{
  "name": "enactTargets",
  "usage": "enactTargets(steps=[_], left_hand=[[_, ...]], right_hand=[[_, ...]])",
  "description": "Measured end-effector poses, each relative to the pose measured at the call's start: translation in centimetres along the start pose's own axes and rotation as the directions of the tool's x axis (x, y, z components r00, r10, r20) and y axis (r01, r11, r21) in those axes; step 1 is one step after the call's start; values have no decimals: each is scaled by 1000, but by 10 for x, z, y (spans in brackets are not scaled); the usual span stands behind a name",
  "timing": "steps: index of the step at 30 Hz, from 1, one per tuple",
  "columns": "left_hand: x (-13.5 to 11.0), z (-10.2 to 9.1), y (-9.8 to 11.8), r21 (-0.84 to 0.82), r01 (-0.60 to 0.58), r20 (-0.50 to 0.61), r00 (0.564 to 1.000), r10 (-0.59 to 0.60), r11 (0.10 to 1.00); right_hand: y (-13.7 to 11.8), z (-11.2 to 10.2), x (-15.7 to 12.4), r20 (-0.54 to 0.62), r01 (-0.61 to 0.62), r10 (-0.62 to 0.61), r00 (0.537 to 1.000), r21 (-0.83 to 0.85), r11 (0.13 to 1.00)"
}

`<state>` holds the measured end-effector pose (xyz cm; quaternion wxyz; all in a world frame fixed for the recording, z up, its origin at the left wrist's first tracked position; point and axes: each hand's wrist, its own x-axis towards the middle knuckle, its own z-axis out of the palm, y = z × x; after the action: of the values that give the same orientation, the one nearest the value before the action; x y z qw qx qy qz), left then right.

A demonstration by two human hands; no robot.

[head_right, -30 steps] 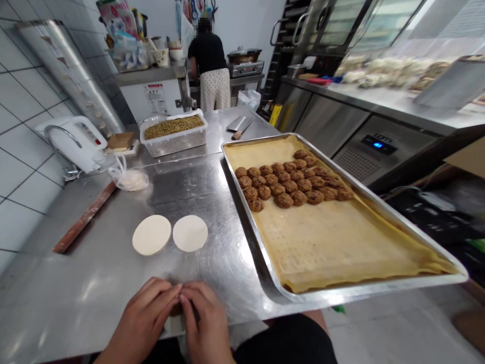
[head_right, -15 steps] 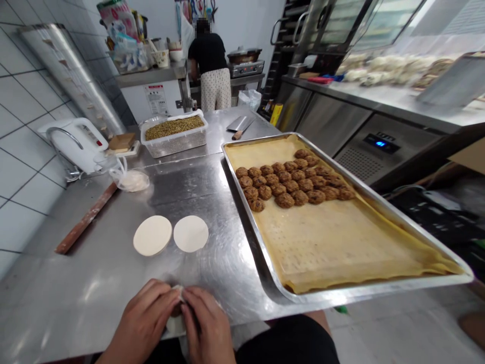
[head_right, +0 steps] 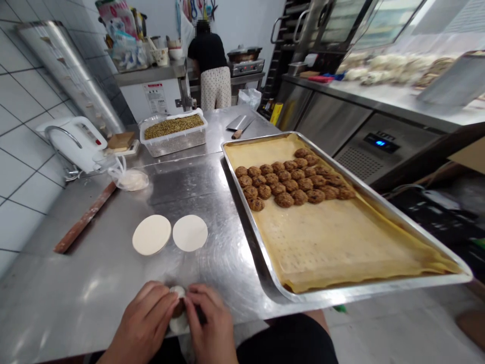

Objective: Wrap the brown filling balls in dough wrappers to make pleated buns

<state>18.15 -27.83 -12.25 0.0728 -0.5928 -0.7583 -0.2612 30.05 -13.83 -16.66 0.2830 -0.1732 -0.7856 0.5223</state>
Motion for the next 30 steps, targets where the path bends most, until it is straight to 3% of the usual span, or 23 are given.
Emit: enactTargets(steps=[3, 7, 9, 13, 15, 20, 26, 30], left_hand=[[-1, 2, -1, -1, 34, 34, 999, -34, 999], [-2, -2, -4, -18, 18, 98, 995, -16, 1000], [-1, -3, -4, -16, 9, 81, 997, -8, 1000], [0, -1, -1, 5, -3, 30, 1000, 3, 1000], [-1, -1, 0, 9, 14, 53, 998, -14, 1000], [-1, -4, -2, -2, -2, 88, 996, 2, 1000], [1, -1, 0, 9, -2, 30, 1000, 2, 1000], [-1, -2, -2, 12, -18, 65, 998, 17, 1000]], right_hand=[[-7, 2, 5, 3, -81, 81, 997, 64, 995], [-5, 3, 1, 86, 122, -123, 989, 26, 992], [-2, 3, -1, 70, 146, -146, 987, -3, 989], [-5, 3, 4, -2, -59, 59, 998, 40, 997], [-8, 3, 6, 24, -76, 75, 997, 69, 995], [-3, 1, 0, 119, 177, -175, 977, 2, 984], [-3, 4, 4, 18, -79, 78, 997, 58, 995], [-1, 4, 0, 89, 119, -119, 989, 9, 993]])
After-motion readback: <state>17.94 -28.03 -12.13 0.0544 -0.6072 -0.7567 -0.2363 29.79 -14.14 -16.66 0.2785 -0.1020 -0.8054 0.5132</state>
